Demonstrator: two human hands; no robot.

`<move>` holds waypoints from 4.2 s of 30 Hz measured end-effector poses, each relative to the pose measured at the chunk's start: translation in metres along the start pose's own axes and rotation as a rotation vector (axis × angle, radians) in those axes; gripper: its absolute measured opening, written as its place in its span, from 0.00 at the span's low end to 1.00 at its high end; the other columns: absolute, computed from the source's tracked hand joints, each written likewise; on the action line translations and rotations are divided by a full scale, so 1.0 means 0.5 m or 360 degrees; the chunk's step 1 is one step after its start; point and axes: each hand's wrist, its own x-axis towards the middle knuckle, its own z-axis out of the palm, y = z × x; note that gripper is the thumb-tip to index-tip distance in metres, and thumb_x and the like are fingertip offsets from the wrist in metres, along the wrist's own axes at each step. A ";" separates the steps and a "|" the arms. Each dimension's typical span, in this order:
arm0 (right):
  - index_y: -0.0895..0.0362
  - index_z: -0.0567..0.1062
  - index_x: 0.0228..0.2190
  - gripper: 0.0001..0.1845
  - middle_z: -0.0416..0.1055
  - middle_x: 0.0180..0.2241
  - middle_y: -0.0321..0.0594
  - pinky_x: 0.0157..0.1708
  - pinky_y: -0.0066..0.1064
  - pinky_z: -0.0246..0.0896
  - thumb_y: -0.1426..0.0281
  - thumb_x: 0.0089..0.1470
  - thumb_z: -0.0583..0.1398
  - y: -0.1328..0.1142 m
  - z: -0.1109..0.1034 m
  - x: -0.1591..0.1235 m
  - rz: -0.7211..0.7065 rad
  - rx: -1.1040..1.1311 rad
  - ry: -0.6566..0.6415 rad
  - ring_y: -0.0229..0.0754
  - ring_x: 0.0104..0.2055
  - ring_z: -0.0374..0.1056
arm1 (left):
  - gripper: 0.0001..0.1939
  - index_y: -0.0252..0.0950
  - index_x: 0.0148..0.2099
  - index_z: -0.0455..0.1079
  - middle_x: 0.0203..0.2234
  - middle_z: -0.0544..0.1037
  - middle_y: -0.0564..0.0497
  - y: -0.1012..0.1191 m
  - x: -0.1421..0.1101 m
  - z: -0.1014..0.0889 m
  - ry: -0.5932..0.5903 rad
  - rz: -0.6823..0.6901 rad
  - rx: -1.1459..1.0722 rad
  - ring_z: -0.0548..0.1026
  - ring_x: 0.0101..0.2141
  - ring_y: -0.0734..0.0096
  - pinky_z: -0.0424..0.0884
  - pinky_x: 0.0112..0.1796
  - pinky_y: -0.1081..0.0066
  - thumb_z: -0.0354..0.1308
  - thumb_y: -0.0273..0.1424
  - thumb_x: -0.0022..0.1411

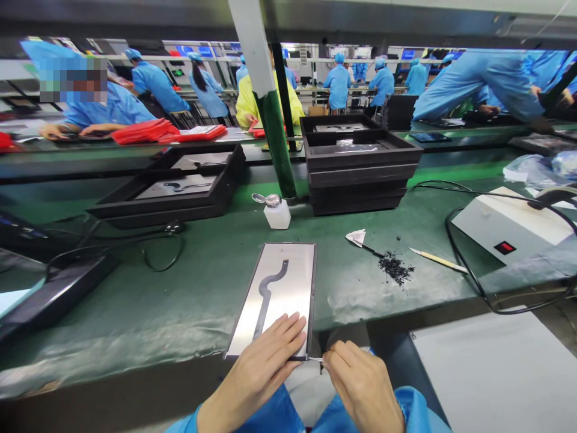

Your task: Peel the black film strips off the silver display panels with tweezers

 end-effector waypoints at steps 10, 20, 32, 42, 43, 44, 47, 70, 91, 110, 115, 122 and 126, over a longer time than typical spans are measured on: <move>0.53 0.73 0.33 0.17 0.74 0.28 0.34 0.26 0.22 0.66 0.62 0.70 0.50 0.008 0.008 -0.007 0.0392 0.0393 -0.0052 0.36 0.26 0.72 | 0.18 0.27 0.62 0.65 0.56 0.75 0.37 -0.003 -0.006 0.003 0.0006 -0.0036 -0.0038 0.66 0.62 0.59 0.67 0.60 0.58 0.48 0.25 0.73; 0.53 0.73 0.33 0.17 0.75 0.28 0.36 0.28 0.25 0.67 0.66 0.71 0.49 0.003 -0.002 -0.008 0.0105 0.0120 0.0044 0.38 0.28 0.73 | 0.17 0.26 0.60 0.66 0.56 0.74 0.36 0.000 -0.006 0.007 0.0007 -0.0045 -0.0031 0.66 0.63 0.58 0.67 0.60 0.56 0.48 0.23 0.72; 0.54 0.72 0.34 0.18 0.74 0.28 0.36 0.27 0.26 0.63 0.68 0.72 0.47 0.008 -0.013 0.010 0.0004 0.0005 -0.0050 0.38 0.27 0.70 | 0.16 0.26 0.59 0.66 0.56 0.75 0.37 0.000 -0.003 0.006 0.0024 -0.0045 -0.0052 0.65 0.63 0.59 0.67 0.60 0.56 0.48 0.23 0.72; 0.54 0.72 0.33 0.19 0.71 0.26 0.35 0.26 0.28 0.59 0.71 0.71 0.46 0.011 -0.016 0.015 -0.0074 -0.0099 -0.0104 0.39 0.26 0.67 | 0.16 0.25 0.58 0.67 0.56 0.75 0.36 0.002 -0.002 0.003 -0.0002 -0.0038 -0.0008 0.65 0.63 0.58 0.67 0.60 0.56 0.47 0.23 0.73; 0.54 0.72 0.32 0.19 0.71 0.26 0.35 0.26 0.28 0.58 0.71 0.71 0.46 0.011 -0.014 0.014 -0.0076 -0.0101 -0.0096 0.38 0.26 0.67 | 0.16 0.25 0.58 0.67 0.55 0.75 0.36 0.002 -0.002 0.003 0.0001 -0.0032 -0.0001 0.65 0.63 0.58 0.67 0.60 0.56 0.47 0.23 0.74; 0.54 0.72 0.32 0.19 0.70 0.25 0.35 0.26 0.29 0.58 0.72 0.71 0.46 0.012 -0.012 0.012 -0.0075 -0.0100 -0.0094 0.38 0.26 0.66 | 0.15 0.25 0.58 0.68 0.55 0.75 0.36 0.002 -0.002 0.003 0.0003 -0.0029 0.0003 0.65 0.63 0.58 0.67 0.60 0.56 0.47 0.24 0.74; 0.54 0.71 0.32 0.19 0.70 0.25 0.35 0.27 0.29 0.57 0.72 0.71 0.46 0.012 -0.010 0.011 -0.0075 -0.0090 -0.0097 0.38 0.26 0.66 | 0.15 0.25 0.57 0.68 0.55 0.75 0.36 0.002 0.000 0.002 0.0007 -0.0022 0.0008 0.65 0.63 0.58 0.67 0.60 0.57 0.48 0.24 0.74; 0.55 0.69 0.23 0.16 0.67 0.22 0.33 0.28 0.29 0.50 0.62 0.59 0.57 0.035 -0.017 0.047 0.0994 0.0752 -0.0842 0.39 0.27 0.62 | 0.16 0.25 0.58 0.67 0.56 0.74 0.35 0.001 -0.007 0.007 -0.0021 -0.0043 -0.0013 0.64 0.63 0.57 0.66 0.60 0.56 0.49 0.24 0.72; 0.58 0.71 0.23 0.29 0.55 0.14 0.23 0.15 0.25 0.27 0.45 0.36 0.67 0.045 -0.010 0.076 0.1780 0.1702 -0.1266 0.25 0.14 0.41 | 0.13 0.34 0.51 0.70 0.65 0.64 0.41 -0.013 -0.011 0.000 -0.0130 0.0058 -0.0095 0.54 0.68 0.54 0.67 0.60 0.50 0.48 0.21 0.71; 0.53 0.65 0.24 0.16 0.65 0.19 0.31 0.26 0.28 0.53 0.59 0.59 0.53 0.027 -0.020 0.065 0.0989 0.0856 -0.1011 0.35 0.19 0.60 | 0.18 0.26 0.61 0.61 0.59 0.72 0.37 0.000 -0.004 -0.006 -0.0114 -0.0102 -0.0169 0.55 0.67 0.61 0.63 0.62 0.56 0.45 0.20 0.72; 0.54 0.65 0.22 0.26 0.56 0.17 0.28 0.22 0.27 0.44 0.44 0.50 0.57 0.044 0.001 0.060 0.1193 0.1320 -0.1042 0.34 0.20 0.50 | 0.11 0.31 0.50 0.67 0.59 0.72 0.36 0.001 -0.002 -0.006 -0.0153 -0.0078 -0.0191 0.58 0.66 0.59 0.61 0.63 0.54 0.47 0.19 0.70; 0.53 0.63 0.25 0.27 0.53 0.16 0.23 0.19 0.25 0.38 0.42 0.45 0.61 0.040 0.006 0.063 0.1492 0.1559 -0.1202 0.31 0.18 0.43 | 0.21 0.36 0.51 0.71 0.63 0.67 0.43 -0.011 -0.015 0.003 -0.0164 0.0077 -0.0100 0.54 0.67 0.54 0.64 0.60 0.48 0.47 0.13 0.63; 0.53 0.63 0.24 0.21 0.60 0.17 0.26 0.19 0.24 0.45 0.52 0.45 0.65 0.035 0.005 0.060 0.1329 0.1419 -0.1057 0.31 0.18 0.51 | 0.19 0.35 0.51 0.70 0.62 0.69 0.43 -0.009 -0.014 0.001 -0.0156 0.0065 -0.0128 0.54 0.68 0.54 0.63 0.61 0.47 0.46 0.14 0.66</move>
